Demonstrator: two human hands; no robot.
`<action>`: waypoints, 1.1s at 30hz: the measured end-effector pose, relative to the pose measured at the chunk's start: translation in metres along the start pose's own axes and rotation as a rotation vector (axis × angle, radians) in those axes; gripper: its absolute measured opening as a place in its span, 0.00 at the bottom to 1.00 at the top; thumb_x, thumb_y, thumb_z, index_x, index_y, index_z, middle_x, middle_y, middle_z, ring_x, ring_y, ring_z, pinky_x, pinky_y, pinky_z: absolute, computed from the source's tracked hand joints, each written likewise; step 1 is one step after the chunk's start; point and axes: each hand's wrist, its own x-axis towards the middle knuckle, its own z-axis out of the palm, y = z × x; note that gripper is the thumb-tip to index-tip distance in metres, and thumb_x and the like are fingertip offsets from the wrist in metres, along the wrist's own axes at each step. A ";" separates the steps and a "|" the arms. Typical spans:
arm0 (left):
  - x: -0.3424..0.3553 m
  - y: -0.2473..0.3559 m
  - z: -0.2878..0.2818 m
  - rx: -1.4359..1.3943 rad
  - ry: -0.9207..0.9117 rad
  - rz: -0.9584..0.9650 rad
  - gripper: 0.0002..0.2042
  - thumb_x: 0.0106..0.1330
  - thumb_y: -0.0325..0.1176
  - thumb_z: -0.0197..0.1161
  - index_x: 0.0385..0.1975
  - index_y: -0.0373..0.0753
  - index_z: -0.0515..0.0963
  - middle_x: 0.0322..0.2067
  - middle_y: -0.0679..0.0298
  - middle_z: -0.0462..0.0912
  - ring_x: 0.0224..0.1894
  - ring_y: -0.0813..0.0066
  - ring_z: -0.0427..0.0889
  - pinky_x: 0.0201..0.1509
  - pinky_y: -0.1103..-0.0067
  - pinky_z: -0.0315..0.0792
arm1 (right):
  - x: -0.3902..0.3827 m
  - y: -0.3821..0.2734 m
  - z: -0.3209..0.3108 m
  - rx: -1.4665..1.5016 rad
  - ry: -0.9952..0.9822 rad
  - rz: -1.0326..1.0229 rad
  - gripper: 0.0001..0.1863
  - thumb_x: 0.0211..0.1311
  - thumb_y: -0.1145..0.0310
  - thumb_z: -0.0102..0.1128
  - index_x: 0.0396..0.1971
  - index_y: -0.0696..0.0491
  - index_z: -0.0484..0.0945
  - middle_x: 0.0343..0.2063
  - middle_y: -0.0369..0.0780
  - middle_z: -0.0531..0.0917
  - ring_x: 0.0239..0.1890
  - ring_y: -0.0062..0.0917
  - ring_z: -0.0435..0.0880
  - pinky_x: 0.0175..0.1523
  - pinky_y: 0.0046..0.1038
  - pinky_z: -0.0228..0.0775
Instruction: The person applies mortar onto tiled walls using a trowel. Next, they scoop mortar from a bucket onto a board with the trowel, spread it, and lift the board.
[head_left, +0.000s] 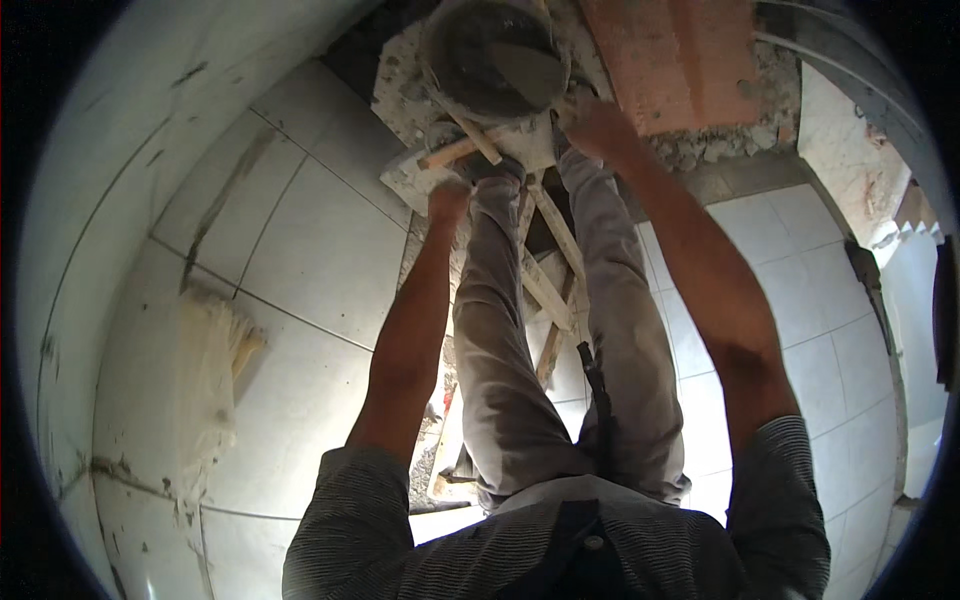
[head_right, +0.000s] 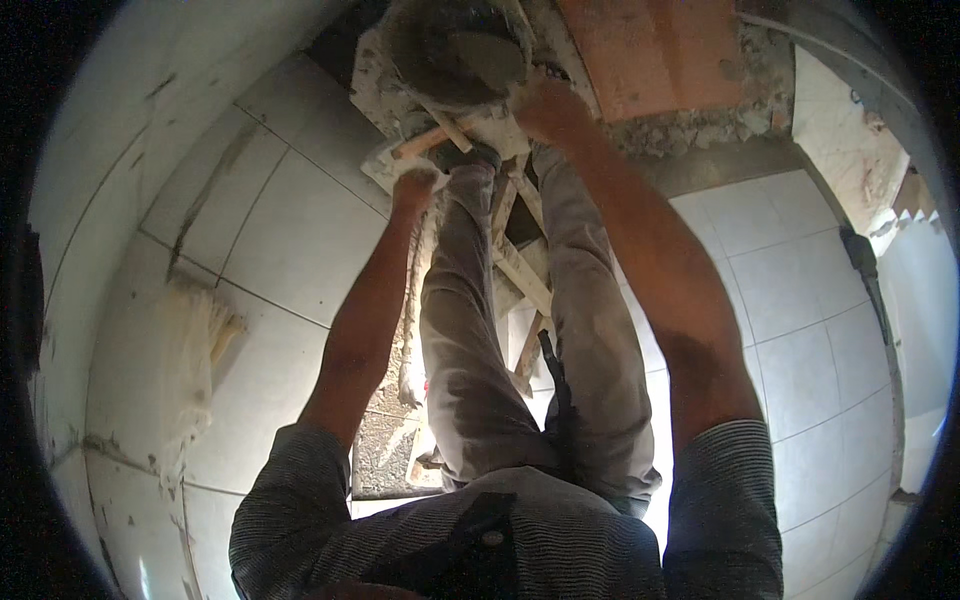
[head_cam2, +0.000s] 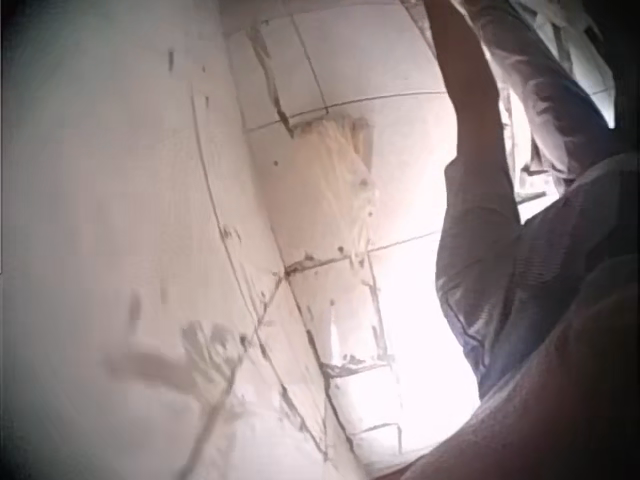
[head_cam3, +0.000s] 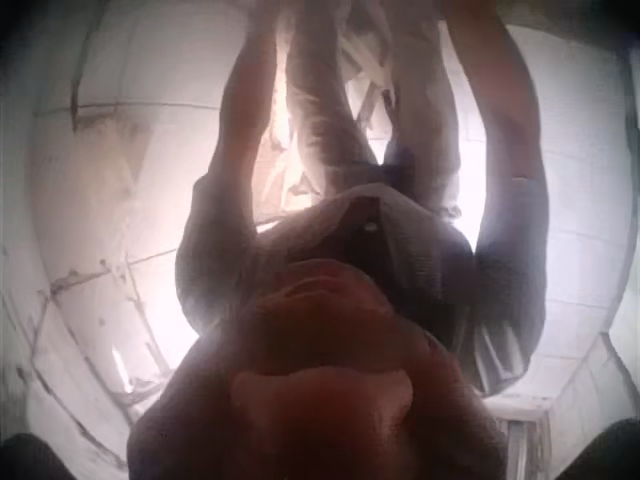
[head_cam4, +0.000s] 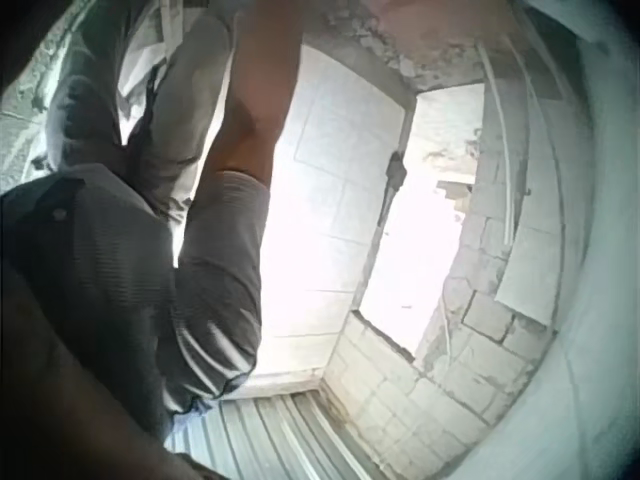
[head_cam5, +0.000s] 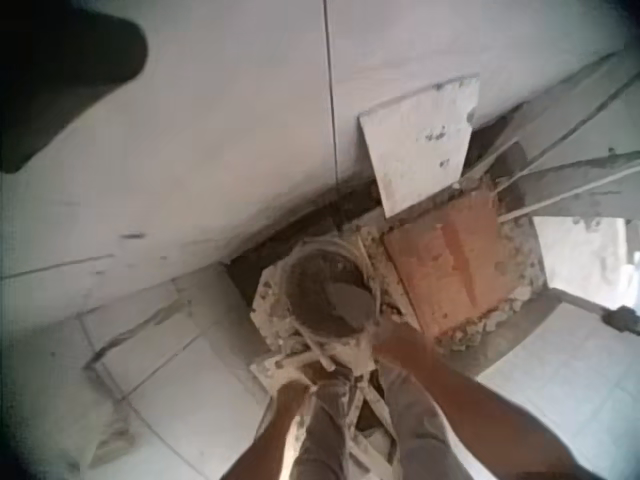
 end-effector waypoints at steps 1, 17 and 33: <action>-0.015 0.029 -0.014 0.042 -0.019 0.040 0.15 0.59 0.41 0.54 0.41 0.39 0.77 0.44 0.53 0.77 0.45 0.57 0.76 0.50 0.66 0.68 | -0.008 0.038 0.026 0.090 0.023 0.038 0.23 0.56 0.59 0.51 0.48 0.59 0.69 0.42 0.54 0.76 0.47 0.44 0.76 0.49 0.41 0.70; -0.390 0.052 -0.249 -0.722 0.669 -0.273 0.24 0.62 0.54 0.50 0.31 0.34 0.77 0.34 0.50 0.79 0.39 0.51 0.77 0.44 0.66 0.68 | -0.313 -0.117 -0.228 0.542 0.503 -0.398 0.15 0.56 0.61 0.53 0.40 0.54 0.72 0.33 0.55 0.78 0.39 0.49 0.77 0.42 0.40 0.69; -0.762 0.046 -0.246 -0.920 2.119 -0.089 0.13 0.64 0.38 0.55 0.35 0.31 0.76 0.31 0.60 0.80 0.35 0.76 0.77 0.42 0.80 0.70 | -0.436 -0.437 -0.370 0.601 0.606 -1.411 0.22 0.49 0.77 0.57 0.44 0.61 0.61 0.32 0.44 0.77 0.35 0.23 0.76 0.44 0.27 0.68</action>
